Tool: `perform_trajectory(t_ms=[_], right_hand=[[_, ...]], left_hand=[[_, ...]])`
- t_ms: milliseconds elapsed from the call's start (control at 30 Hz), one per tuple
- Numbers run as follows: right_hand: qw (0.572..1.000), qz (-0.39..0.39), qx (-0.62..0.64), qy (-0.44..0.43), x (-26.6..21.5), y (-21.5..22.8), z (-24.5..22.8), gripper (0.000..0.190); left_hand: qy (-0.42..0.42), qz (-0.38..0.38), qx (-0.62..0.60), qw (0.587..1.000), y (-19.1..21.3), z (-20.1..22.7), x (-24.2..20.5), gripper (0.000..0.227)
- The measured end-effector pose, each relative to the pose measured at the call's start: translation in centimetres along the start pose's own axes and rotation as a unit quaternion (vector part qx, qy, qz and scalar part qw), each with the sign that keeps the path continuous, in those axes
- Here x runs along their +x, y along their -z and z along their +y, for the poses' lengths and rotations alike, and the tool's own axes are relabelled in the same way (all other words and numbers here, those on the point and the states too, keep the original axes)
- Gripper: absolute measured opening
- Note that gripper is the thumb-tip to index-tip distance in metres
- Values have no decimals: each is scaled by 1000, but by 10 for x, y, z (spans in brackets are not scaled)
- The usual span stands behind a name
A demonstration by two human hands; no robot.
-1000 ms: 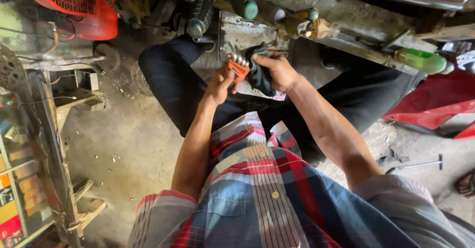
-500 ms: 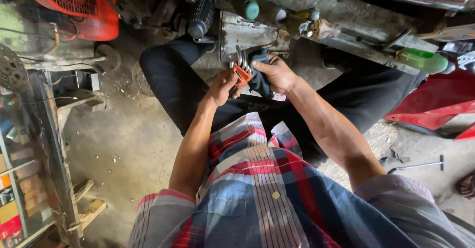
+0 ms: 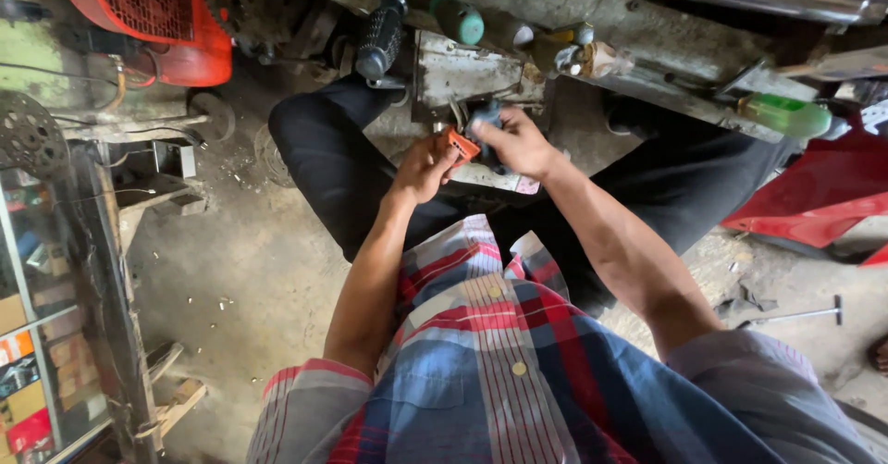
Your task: The person sits on the floor and cleans a metal mechanical part using a dark cloth. They wipe the part thoroughly, then pick up a set of metal tools, wipe them with the cloth, and place them back on a nearby shelf.
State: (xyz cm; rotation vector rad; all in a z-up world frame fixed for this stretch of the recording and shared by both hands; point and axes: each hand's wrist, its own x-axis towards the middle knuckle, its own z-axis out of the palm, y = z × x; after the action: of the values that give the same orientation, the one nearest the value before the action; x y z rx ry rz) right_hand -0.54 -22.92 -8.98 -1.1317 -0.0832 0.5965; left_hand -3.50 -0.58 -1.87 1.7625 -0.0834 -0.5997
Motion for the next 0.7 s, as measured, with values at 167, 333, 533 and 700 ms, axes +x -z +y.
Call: perform_trajectory(t_ms=[167, 333, 533, 700], right_hand=[[985, 64, 159, -26, 10, -5, -10, 35], [954, 30, 293, -65, 6, -3, -26, 33], [996, 39, 45, -60, 3, -2, -46, 32], [988, 78, -120, 57, 8, 0, -28, 33]], left_hand=[[18, -26, -55, 998, -3, 18, 2, 44], [27, -6, -98, 995, -3, 20, 1, 43], [11, -15, 257, 966, -2, 28, 7, 49], [-97, 66, 299, 947, -3, -3, 10, 58]])
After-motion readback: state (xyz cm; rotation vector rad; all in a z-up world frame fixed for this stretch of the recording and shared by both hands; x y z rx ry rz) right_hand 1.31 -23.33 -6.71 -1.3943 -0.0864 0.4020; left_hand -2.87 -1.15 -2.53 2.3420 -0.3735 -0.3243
